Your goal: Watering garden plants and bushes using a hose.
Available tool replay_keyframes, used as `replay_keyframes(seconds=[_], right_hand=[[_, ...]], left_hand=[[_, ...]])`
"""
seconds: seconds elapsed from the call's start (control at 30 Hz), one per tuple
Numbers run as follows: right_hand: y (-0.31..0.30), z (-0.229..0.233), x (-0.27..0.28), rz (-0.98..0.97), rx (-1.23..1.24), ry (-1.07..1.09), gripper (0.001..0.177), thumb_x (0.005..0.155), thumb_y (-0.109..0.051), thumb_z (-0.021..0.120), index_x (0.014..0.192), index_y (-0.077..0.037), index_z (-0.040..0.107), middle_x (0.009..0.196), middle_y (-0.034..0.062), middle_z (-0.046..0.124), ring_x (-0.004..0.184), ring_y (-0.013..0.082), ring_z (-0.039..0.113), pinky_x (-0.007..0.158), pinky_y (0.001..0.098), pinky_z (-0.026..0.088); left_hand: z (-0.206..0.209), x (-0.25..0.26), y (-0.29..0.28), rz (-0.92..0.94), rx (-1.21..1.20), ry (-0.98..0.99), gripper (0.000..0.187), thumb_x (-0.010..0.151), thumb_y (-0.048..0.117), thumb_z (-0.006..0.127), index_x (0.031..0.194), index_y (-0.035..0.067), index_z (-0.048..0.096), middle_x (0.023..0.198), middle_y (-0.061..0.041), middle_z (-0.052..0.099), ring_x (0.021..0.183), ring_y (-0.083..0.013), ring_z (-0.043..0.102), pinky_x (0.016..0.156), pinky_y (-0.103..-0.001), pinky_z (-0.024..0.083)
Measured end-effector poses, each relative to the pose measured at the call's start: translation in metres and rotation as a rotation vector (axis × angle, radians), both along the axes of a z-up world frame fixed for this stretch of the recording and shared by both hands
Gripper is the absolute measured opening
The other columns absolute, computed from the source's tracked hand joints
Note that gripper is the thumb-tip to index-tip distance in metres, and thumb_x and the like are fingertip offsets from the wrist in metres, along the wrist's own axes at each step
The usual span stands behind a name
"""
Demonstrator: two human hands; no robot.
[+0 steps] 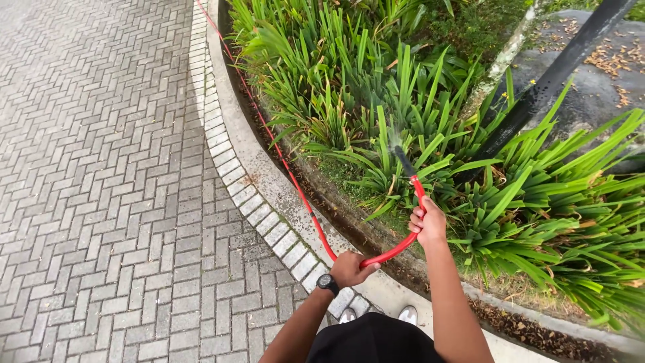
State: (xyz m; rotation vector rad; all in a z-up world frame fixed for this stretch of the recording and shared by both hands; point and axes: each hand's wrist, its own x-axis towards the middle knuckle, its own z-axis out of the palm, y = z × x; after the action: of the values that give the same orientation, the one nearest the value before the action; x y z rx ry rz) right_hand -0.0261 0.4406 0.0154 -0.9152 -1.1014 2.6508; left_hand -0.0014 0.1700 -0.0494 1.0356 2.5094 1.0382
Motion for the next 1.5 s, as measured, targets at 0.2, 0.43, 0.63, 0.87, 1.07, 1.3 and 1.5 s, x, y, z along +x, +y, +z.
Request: replay_keyframes(seconds=[0.2,0.43,0.63,0.87,1.07,1.3,1.5], right_hand=[[0.001,-0.006,0.015,-0.173,0.031,-0.047,0.025,0.107,-0.030,0.047,0.122,-0.016,0.062,0.066,-0.0043,0.040,0.047,0.0078,0.030,0.041,0.0268,0.025],[-0.012,-0.011,0.033,-0.424,0.035,-0.095,0.017,0.107,-0.029,0.049,0.115,-0.018,0.060,0.065,-0.0039,0.040,0.047,0.0087,0.031,0.041,0.0278,0.025],[-0.025,-0.022,0.044,-0.359,0.070,-0.047,0.018,0.107,-0.030,0.049,0.112,-0.019,0.061,0.065,-0.0036,0.040,0.046,0.0088,0.031,0.040,0.0280,0.026],[-0.031,-0.044,0.054,-0.413,0.055,-0.101,0.013,0.107,-0.030,0.050,0.112,-0.019,0.057,0.066,-0.0039,0.041,0.047,0.0089,0.033,0.040,0.0285,0.027],[-0.026,-0.036,0.069,-0.377,0.047,-0.086,0.014,0.108,-0.030,0.051,0.110,-0.017,0.057,0.067,-0.0037,0.043,0.048,0.0086,0.034,0.040,0.0284,0.027],[0.012,-0.045,0.111,-0.366,0.040,-0.087,0.014,0.107,-0.030,0.051,0.110,-0.019,0.059,0.065,-0.0032,0.042,0.046,0.0090,0.033,0.039,0.0283,0.025],[0.051,-0.051,0.153,-0.410,-0.010,-0.125,0.015,0.107,-0.031,0.047,0.108,-0.022,0.058,0.064,-0.0040,0.040,0.046,0.0085,0.031,0.039,0.0278,0.025]], left_hand=[[0.015,0.012,0.007,0.037,0.028,0.004,0.061,0.098,0.060,0.059,0.074,0.005,0.071,0.058,-0.018,0.060,0.059,-0.0403,0.063,0.058,-0.049,0.050],[0.007,0.023,0.004,0.086,0.059,-0.055,0.056,0.097,0.059,0.059,0.083,0.007,0.073,0.060,-0.018,0.062,0.063,-0.0402,0.065,0.059,-0.050,0.051],[0.016,0.032,-0.010,0.081,0.100,-0.092,0.050,0.096,0.056,0.059,0.086,0.009,0.075,0.061,-0.017,0.064,0.063,-0.0399,0.066,0.059,-0.050,0.051],[0.007,0.034,-0.026,0.074,0.021,-0.091,0.058,0.097,0.056,0.062,0.069,0.006,0.067,0.058,-0.018,0.060,0.059,-0.0400,0.064,0.059,-0.050,0.050],[0.009,0.057,-0.016,0.083,0.019,-0.123,0.057,0.097,0.056,0.061,0.070,0.006,0.067,0.057,-0.017,0.060,0.058,-0.0394,0.064,0.057,-0.049,0.049],[0.011,0.109,0.021,0.121,0.003,-0.116,0.052,0.096,0.057,0.061,0.080,0.007,0.068,0.060,-0.016,0.064,0.061,-0.0396,0.066,0.057,-0.050,0.051],[0.009,0.146,0.058,0.126,-0.006,-0.049,0.052,0.096,0.056,0.063,0.081,0.007,0.067,0.060,-0.016,0.063,0.062,-0.0404,0.067,0.057,-0.050,0.051]])
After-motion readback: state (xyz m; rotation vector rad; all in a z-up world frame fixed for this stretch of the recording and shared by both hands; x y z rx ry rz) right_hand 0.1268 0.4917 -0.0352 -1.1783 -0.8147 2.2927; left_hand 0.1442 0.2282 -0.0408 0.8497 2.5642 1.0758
